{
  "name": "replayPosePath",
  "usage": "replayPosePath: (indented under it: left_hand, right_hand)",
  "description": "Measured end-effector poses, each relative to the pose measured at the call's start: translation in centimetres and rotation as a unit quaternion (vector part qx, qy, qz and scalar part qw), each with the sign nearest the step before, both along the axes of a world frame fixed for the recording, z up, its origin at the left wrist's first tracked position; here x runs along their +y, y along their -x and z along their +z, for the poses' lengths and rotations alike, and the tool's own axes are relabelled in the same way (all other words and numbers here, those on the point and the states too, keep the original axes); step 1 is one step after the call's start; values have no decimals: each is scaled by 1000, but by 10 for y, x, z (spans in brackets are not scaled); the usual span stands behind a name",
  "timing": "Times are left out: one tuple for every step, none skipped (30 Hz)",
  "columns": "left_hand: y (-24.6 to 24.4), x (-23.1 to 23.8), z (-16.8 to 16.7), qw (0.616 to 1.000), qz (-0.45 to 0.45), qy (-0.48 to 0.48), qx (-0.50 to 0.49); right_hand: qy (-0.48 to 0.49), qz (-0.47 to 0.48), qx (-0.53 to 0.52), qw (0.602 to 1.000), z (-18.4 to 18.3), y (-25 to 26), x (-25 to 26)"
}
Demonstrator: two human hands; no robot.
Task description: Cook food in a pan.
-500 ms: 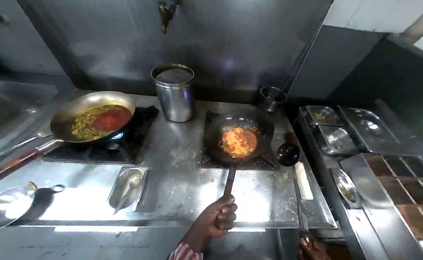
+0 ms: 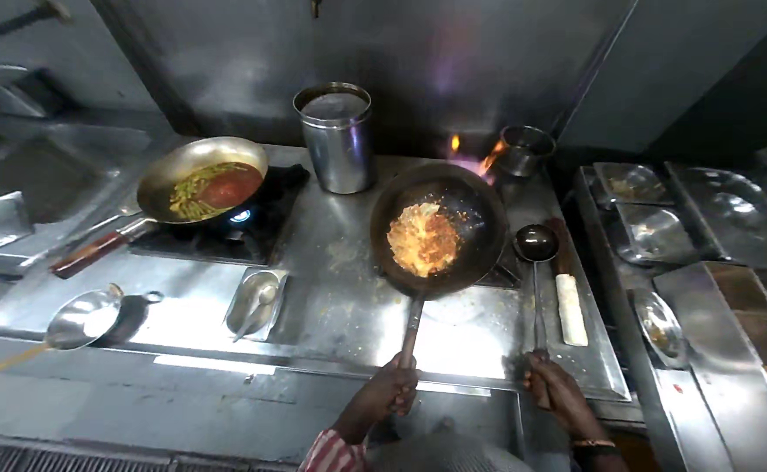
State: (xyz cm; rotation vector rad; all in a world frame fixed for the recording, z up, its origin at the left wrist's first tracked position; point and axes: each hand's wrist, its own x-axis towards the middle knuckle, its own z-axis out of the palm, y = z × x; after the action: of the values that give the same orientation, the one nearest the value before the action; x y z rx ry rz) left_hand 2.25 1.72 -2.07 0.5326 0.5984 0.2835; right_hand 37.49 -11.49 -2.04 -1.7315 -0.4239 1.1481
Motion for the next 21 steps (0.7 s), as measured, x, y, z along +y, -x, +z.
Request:
replayPosePath:
  left_hand:
    - [0,-1,6,1000,6,2,2]
    - [0,-2,14,1000,11,7,4]
    - [-2,-2,24,1000,17,13,14]
    - [-4,-1,36,999,24,17,29]
    - [-7,0,49,998,29,21,45]
    - [-10,1,59,997,33,24,59]
    - [-13,3,68,997,34,24,68]
    - [-15,4,73,997,34,21,70]
    - [-15,4,77,997,36,18,67]
    - [-13,3,80,997,39,17,61]
    - [-11,1,84,997,40,18,61]
    - [-8,-2,89,997,37,19,62]
    - [-5,-3,94,997,33,24,61]
    - [-1,-3,100,997,30,30,58]
    - [2,-2,107,997,29,37,56]
    - [6,-1,113,997,26,46,55]
    - [10,2,120,997,22,50,57]
    - [12,5,126,997,17,53,57]
    - [14,9,130,997,8,56,50]
    - [16,13,132,997,-2,60,39]
    - [17,17,134,997,-11,65,31]
  right_hand:
    - [50,47,-100,993,2,-5,2]
    - [101,89,-178,975,4,-10,4]
    - [136,121,-235,955,3,-15,4]
    - [158,140,-271,939,3,-17,4]
    - [176,148,-294,928,5,-16,4]
    - [187,146,-323,916,12,-11,3]
    - [188,138,-361,903,20,-4,3]
    - [179,129,-390,894,31,7,2]
    - [152,126,-406,892,39,19,0]
    - [126,138,-386,904,46,32,-1]
    - [104,167,-326,925,50,47,-3]
    - [87,208,-236,945,48,63,-5]
    - [77,249,-131,956,37,77,-6]
    - [83,286,-20,954,19,91,-5]
    - [100,312,59,943,-5,104,-3]
    - [117,328,100,932,-28,117,0]
    - [134,332,114,927,-48,129,5]
    - [153,324,109,927,-63,140,11]
    - [166,313,102,929,-77,150,20]
    - [172,300,95,934,-90,160,29]
    - [162,286,78,941,-103,170,36]
